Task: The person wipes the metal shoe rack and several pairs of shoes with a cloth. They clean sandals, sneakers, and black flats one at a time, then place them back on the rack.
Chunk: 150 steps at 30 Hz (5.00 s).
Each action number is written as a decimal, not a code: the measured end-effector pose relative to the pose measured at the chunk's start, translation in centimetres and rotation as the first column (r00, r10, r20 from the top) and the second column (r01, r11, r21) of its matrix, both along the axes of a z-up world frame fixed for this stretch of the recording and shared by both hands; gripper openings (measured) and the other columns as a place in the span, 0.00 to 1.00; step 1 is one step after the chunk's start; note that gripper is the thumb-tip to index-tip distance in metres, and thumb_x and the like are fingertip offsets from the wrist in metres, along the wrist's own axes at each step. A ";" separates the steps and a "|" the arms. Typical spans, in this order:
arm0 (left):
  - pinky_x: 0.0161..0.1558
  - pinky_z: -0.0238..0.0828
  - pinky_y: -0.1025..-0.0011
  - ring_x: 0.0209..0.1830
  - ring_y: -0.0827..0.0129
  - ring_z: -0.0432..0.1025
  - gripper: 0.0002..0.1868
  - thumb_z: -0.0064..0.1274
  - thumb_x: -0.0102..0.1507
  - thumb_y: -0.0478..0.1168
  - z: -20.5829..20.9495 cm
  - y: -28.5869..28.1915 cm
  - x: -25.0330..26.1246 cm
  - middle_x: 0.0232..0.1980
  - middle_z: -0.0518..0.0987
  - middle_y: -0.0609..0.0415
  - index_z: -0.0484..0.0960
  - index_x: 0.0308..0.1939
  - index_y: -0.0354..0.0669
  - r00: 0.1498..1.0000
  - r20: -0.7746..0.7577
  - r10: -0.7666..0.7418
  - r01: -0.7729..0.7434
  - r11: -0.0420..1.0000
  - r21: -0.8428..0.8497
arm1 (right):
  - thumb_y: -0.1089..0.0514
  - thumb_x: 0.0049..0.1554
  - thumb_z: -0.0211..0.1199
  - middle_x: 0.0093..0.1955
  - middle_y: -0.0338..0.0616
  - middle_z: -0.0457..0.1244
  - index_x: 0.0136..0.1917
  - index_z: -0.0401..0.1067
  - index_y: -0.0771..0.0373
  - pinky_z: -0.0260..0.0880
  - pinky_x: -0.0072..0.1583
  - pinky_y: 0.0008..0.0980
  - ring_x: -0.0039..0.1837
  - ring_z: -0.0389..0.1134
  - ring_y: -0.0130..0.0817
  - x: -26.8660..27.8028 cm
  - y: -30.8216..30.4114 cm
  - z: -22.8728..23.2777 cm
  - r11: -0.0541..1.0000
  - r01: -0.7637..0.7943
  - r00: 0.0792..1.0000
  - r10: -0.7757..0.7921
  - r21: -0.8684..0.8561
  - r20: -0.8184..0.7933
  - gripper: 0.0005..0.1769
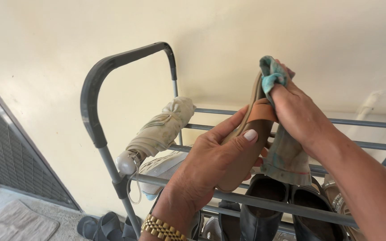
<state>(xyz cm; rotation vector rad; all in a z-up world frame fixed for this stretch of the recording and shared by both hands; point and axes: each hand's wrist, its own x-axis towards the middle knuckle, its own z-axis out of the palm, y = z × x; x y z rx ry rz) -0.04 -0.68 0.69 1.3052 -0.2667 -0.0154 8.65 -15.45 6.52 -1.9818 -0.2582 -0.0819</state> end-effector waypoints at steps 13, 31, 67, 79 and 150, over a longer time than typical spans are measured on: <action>0.34 0.80 0.69 0.40 0.68 0.79 0.38 0.55 0.63 0.49 -0.7 0.9 0.5 0.52 0.82 0.50 0.65 0.78 0.58 0.994 -0.107 0.030 -0.055 0.970 -0.235 | 0.58 0.67 0.54 0.51 0.38 0.70 0.58 0.74 0.57 0.72 0.48 0.26 0.45 0.66 0.21 -0.5 -2.6 0.7 0.815 -0.252 0.960 0.141 0.522 0.242 0.09; 0.34 0.79 0.70 0.41 0.64 0.79 0.38 0.54 0.64 0.47 -1.0 -0.2 0.1 0.52 0.82 0.46 0.64 0.79 0.53 0.997 -0.066 0.031 -0.046 0.970 -0.239 | 0.54 0.65 0.50 0.44 0.41 0.64 0.56 0.76 0.61 0.67 0.44 0.41 0.43 0.64 0.32 1.0 -4.4 -0.8 0.952 0.077 0.997 -0.080 0.297 -0.001 0.16; 0.52 0.76 0.56 0.48 0.58 0.74 0.27 0.42 0.70 0.58 1.2 -3.5 2.5 0.50 0.78 0.46 0.71 0.61 0.39 0.999 -0.003 0.043 -0.032 0.697 -0.716 | 0.65 0.58 0.56 0.69 0.59 0.64 0.70 0.67 0.68 0.63 0.69 0.46 0.72 0.64 0.55 -7.7 -0.2 -5.9 0.971 -0.107 0.533 0.237 -0.213 0.812 0.26; 0.55 0.77 0.55 0.52 0.57 0.77 0.19 0.46 0.66 0.42 -1.3 -5.8 6.4 0.54 0.81 0.43 0.75 0.56 0.34 0.921 -0.364 0.138 -0.352 0.694 -0.628 | 0.59 0.66 0.52 0.50 0.48 0.69 0.62 0.73 0.60 0.78 0.37 0.30 0.35 0.77 0.35 -7.5 -10.3 -5.2 0.983 0.094 0.994 -0.101 0.158 0.039 0.14; 0.40 0.77 0.56 0.39 0.50 0.79 0.13 0.56 0.62 0.36 -0.7 10.6 -1.9 0.39 0.80 0.40 0.74 0.48 0.34 0.722 0.461 0.516 -0.616 0.175 0.768 | 0.46 0.63 0.48 0.41 0.58 0.68 0.47 0.75 0.68 0.68 0.50 0.47 0.45 0.70 0.53 2.3 17.1 -7.1 0.983 -0.041 0.967 0.084 -0.178 0.241 0.24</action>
